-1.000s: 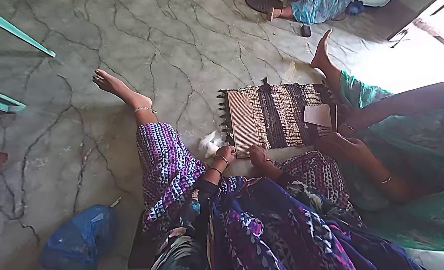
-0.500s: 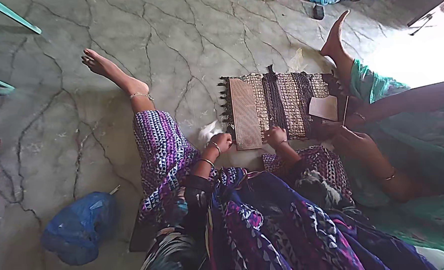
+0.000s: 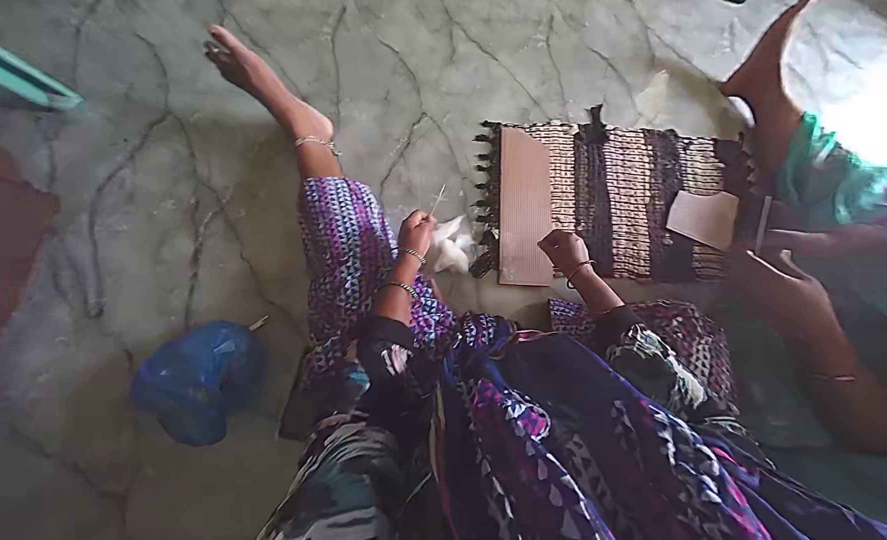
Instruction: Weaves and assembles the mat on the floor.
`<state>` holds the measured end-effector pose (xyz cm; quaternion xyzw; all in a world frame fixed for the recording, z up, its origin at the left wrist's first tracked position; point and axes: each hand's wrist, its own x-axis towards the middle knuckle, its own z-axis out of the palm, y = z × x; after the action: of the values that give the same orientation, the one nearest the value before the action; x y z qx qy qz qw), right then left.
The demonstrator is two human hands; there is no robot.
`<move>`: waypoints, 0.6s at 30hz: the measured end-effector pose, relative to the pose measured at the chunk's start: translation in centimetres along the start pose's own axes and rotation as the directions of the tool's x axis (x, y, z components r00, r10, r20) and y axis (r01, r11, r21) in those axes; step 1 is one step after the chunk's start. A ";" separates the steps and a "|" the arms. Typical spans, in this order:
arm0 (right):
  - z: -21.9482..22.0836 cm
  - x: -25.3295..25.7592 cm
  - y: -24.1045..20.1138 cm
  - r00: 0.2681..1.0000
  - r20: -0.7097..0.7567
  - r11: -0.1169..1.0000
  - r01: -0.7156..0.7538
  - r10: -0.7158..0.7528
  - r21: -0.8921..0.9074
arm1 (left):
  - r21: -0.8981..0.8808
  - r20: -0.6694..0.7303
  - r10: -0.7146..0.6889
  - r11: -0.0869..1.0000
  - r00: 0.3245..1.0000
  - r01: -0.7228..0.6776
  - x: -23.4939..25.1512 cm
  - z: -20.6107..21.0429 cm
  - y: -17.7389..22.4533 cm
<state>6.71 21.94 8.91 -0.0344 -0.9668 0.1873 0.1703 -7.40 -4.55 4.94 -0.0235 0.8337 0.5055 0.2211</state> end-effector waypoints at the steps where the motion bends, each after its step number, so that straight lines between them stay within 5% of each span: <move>1: 3.6 0.5 0.3 0.970 0.230 0.968 -0.129 0.078 0.215 | -0.022 -0.026 -0.005 1.000 1.000 0.004 0.2 -0.1 0.2; 3: 8.1 2.9 -2.0 0.735 0.650 0.904 -0.392 0.194 0.173 | -0.017 -0.041 -0.016 1.000 0.999 0.015 0.3 0.0 0.2; 5: 11.1 4.1 -4.8 0.615 0.756 0.919 -0.393 0.225 0.046 | 0.038 -0.003 -0.031 0.999 1.000 0.031 0.0 0.0 0.3; 10: 14.8 4.3 -7.1 0.573 0.795 0.953 -0.302 0.199 -0.020 | 0.223 0.142 -0.061 0.974 0.988 0.028 0.1 0.0 -0.5; 18: 14.0 6.1 -6.2 0.731 0.635 0.933 -0.357 0.249 0.044 | 0.185 0.104 -0.053 0.982 0.993 0.033 0.0 0.2 0.1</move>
<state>-3.79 12.11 0.94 -0.1146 -0.9309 0.2918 -0.1874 -7.33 -4.31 4.93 0.0062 0.8627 0.4224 0.2780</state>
